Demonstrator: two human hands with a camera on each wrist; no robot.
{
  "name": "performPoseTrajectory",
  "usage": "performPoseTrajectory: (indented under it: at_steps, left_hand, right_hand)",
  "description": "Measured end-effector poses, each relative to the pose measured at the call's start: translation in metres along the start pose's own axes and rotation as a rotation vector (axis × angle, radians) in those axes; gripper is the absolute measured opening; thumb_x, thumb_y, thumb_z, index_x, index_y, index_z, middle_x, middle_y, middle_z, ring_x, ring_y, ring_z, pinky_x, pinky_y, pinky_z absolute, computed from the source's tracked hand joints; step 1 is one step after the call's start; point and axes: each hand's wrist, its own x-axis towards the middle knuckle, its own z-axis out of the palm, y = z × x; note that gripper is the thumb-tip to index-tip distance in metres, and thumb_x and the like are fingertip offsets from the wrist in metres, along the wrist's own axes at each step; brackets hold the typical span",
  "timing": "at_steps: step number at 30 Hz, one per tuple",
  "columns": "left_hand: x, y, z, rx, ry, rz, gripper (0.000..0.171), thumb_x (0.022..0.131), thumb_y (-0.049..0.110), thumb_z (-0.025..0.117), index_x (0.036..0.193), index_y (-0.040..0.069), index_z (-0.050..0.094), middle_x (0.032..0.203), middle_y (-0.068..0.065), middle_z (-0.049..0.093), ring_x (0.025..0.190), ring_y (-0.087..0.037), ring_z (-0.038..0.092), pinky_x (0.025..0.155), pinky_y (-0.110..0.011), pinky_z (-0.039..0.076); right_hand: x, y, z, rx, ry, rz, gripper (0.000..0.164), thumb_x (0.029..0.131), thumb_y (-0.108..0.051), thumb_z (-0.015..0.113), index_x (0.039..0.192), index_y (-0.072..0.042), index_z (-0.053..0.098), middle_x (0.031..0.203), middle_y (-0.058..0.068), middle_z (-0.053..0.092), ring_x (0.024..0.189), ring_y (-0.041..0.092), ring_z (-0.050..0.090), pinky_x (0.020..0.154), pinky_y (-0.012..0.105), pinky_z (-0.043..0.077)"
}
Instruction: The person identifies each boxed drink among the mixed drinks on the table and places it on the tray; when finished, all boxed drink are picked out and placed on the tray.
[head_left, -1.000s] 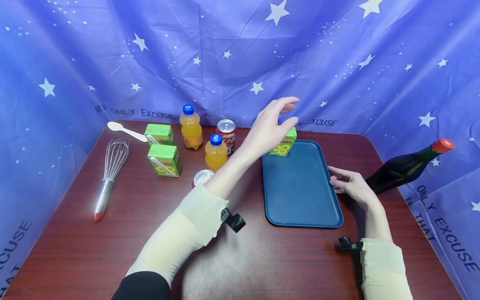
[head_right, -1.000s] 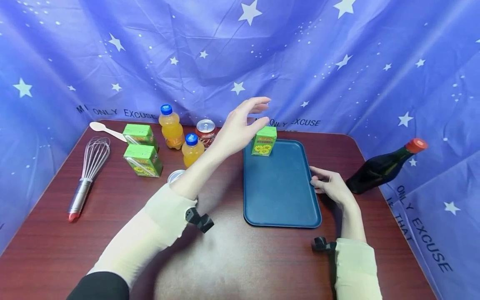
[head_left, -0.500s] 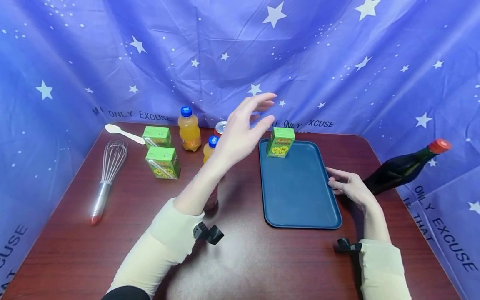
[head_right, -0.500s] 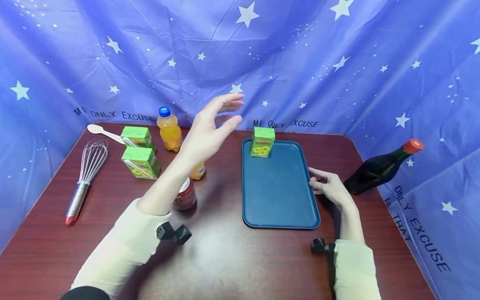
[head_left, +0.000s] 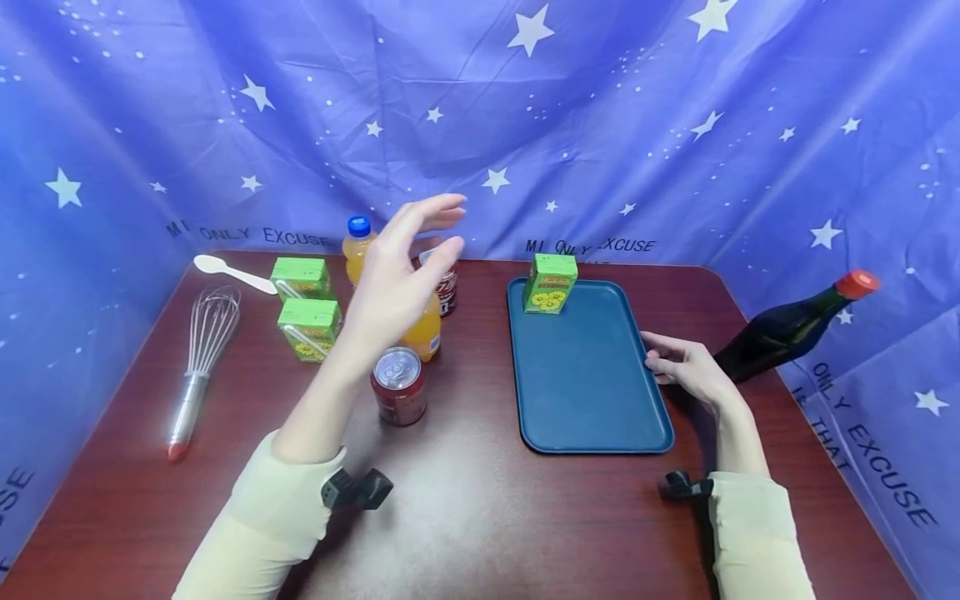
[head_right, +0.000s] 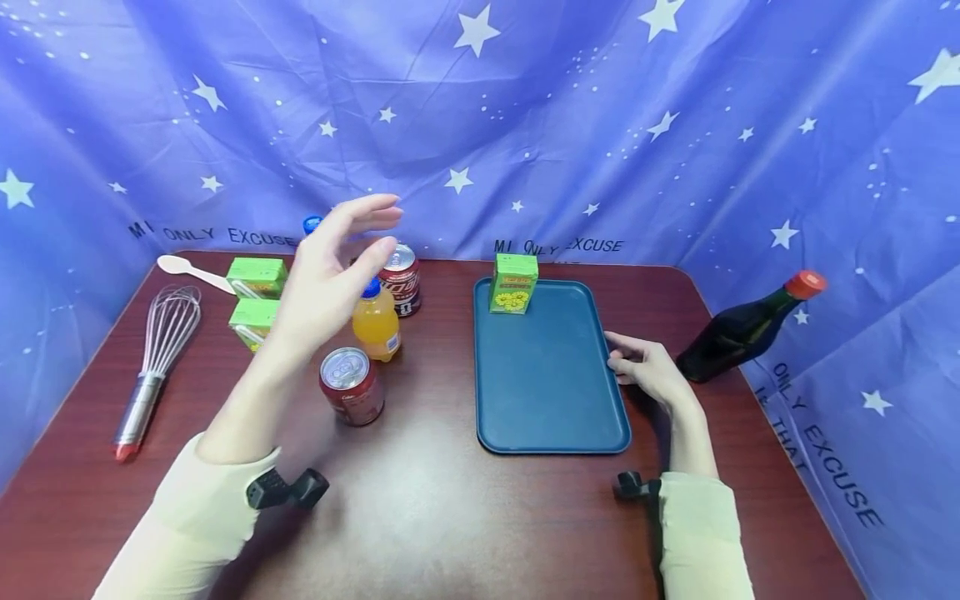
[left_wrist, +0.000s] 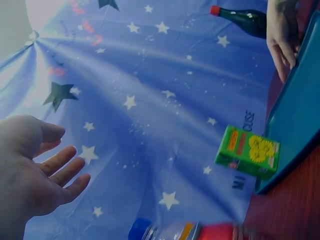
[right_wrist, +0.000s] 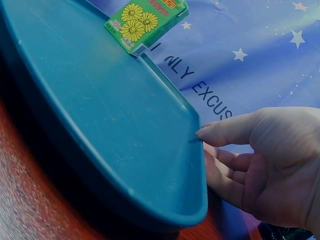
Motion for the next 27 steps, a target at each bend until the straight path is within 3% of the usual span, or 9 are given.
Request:
performPoseTrajectory:
  at_steps: [8, 14, 21, 27]
  left_hand:
    - [-0.018, -0.016, -0.034, -0.005, 0.101, -0.029, 0.038, 0.102, 0.012, 0.063, 0.139, 0.017, 0.063, 0.132, -0.004, 0.067, 0.125, -0.013, 0.063, 0.11, -0.035, 0.051]
    - [-0.036, -0.029, -0.06, 0.018, 0.186, -0.076, 0.039, 0.101, 0.009, 0.063, 0.14, 0.015, 0.062, 0.13, -0.01, 0.068, 0.12, -0.014, 0.064, 0.105, -0.021, 0.051]
    - [-0.049, -0.045, -0.085, 0.033, 0.297, -0.113, 0.039, 0.1, 0.007, 0.064, 0.138, 0.015, 0.064, 0.122, 0.0, 0.072, 0.116, -0.007, 0.067, 0.101, -0.017, 0.052]
    - [-0.056, -0.059, -0.098, 0.053, 0.327, -0.14, 0.039, 0.1, 0.007, 0.064, 0.138, 0.015, 0.064, 0.12, 0.006, 0.072, 0.116, -0.007, 0.067, 0.099, -0.015, 0.051]
  right_hand:
    - [0.002, 0.002, 0.002, -0.007, 0.0, 0.0, 0.056, 0.106, -0.012, 0.055, 0.159, -0.009, 0.037, 0.112, 0.009, 0.065, 0.09, -0.001, 0.068, 0.08, 0.022, 0.061]
    - [0.001, 0.002, 0.0, -0.011, 0.004, -0.009, 0.056, 0.106, -0.012, 0.055, 0.159, -0.007, 0.037, 0.111, 0.007, 0.066, 0.09, -0.002, 0.067, 0.08, 0.022, 0.061]
    - [0.0, 0.0, -0.001, -0.018, 0.008, -0.004, 0.056, 0.106, -0.012, 0.057, 0.159, -0.007, 0.038, 0.115, 0.011, 0.065, 0.091, -0.001, 0.067, 0.08, 0.022, 0.061]
    - [0.0, -0.001, 0.001, -0.024, 0.01, -0.011, 0.056, 0.105, -0.01, 0.056, 0.158, -0.006, 0.038, 0.116, 0.013, 0.065, 0.092, -0.002, 0.066, 0.08, 0.022, 0.061]
